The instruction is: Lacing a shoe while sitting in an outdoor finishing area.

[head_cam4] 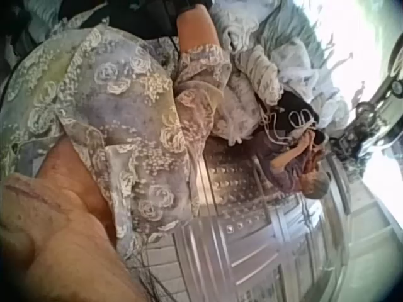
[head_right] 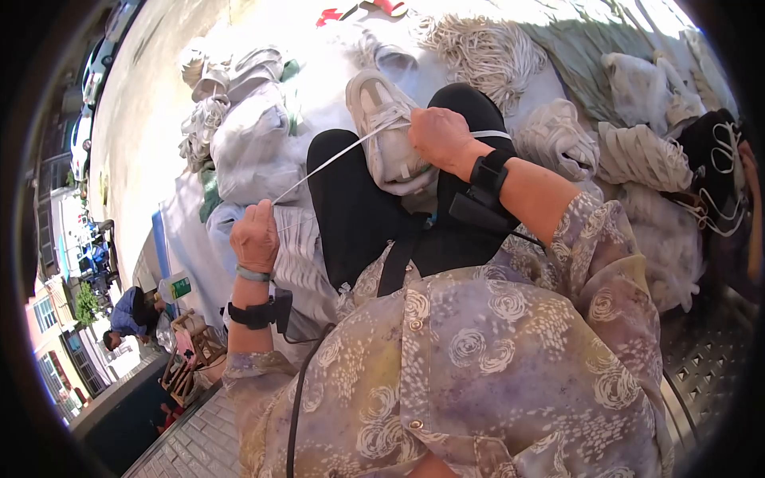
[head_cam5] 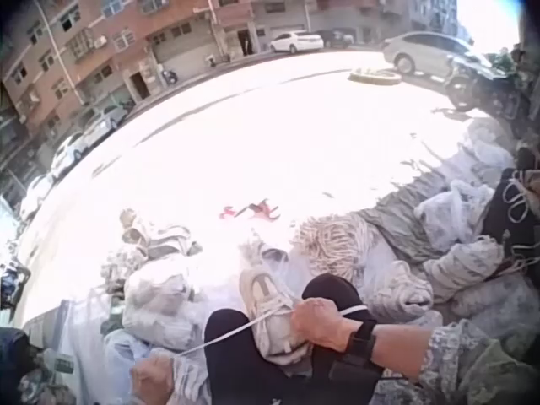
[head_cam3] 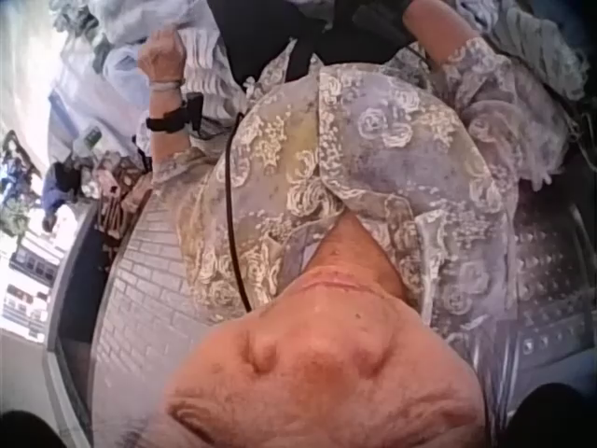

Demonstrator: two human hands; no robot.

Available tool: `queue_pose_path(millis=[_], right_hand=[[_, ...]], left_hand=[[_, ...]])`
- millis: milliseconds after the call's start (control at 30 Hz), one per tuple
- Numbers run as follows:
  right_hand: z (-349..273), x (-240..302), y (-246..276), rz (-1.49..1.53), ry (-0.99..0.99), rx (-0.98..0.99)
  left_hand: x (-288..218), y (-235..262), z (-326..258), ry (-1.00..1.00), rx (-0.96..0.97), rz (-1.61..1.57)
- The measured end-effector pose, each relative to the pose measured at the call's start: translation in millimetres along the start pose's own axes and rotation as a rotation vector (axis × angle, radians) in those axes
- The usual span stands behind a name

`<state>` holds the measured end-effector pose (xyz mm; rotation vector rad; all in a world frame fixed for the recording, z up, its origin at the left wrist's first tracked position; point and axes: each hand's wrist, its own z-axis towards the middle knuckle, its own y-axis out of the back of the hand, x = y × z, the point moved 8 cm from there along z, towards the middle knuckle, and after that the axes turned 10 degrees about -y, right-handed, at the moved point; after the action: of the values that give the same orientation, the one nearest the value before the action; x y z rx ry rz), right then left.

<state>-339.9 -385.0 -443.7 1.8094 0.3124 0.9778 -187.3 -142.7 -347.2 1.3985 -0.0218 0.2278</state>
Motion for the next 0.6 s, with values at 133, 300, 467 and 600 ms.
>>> queue_pose_path(millis=[133, 300, 467, 600], right_hand=[[7, -1, 2, 0.079, -0.053, 0.030], [-2, 2, 9, 0.118, -0.023, 0.030], [-4, -2, 12, 0.018, 0.018, 0.116], [-3, -8, 11, 0.025, 0.031, 0.100]], left_hand=[[17, 11, 14, 0.014, -0.031, 0.084], [23, 5, 8, 0.012, -0.005, 0.051], [26, -10, -30, 0.044, 0.068, -0.003], [22, -29, -44, 0.125, 0.107, -0.089]])
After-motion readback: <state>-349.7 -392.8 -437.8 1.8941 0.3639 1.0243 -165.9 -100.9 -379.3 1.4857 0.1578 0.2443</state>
